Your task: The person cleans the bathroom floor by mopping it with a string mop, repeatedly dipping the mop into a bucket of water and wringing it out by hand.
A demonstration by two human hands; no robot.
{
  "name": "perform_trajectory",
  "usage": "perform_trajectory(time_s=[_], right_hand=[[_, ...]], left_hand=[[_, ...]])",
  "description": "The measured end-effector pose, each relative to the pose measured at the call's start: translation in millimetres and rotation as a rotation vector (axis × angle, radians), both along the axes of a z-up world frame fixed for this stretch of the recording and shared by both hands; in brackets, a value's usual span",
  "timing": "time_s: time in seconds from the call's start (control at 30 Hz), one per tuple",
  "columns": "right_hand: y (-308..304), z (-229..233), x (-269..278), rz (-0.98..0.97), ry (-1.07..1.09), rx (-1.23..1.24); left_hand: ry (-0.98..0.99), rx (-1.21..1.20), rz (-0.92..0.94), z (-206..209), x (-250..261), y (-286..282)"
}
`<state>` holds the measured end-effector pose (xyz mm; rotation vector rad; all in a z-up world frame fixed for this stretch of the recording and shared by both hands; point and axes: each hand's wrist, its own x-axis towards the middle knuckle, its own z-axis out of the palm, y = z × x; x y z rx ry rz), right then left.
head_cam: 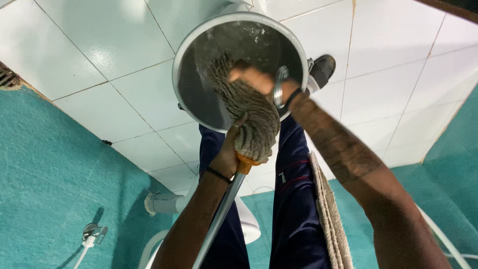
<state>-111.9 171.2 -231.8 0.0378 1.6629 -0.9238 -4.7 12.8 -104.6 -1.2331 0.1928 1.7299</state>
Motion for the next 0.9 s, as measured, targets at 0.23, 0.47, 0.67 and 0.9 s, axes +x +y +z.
perform_trajectory(time_s=[0.23,0.47,0.67,0.9], right_hand=[[46.7,21.3,49.8,-0.98,-0.525,-0.207],[-36.0,70.2,89.9,-1.67,-0.76,-1.422],[-9.3,19.9,79.7,-1.47,-0.681,-1.065],[28.9,-16.4,46.5,-0.074,0.205,-0.321]], left_hand=[[-0.028,0.457,0.378,37.0,-16.4,-27.9],[-0.159,0.654,0.55,46.0,2.0,-26.9],[-0.315,0.617,0.505,43.4,32.6,-29.0],[-0.139,0.445,0.53,38.5,35.5,-24.2]])
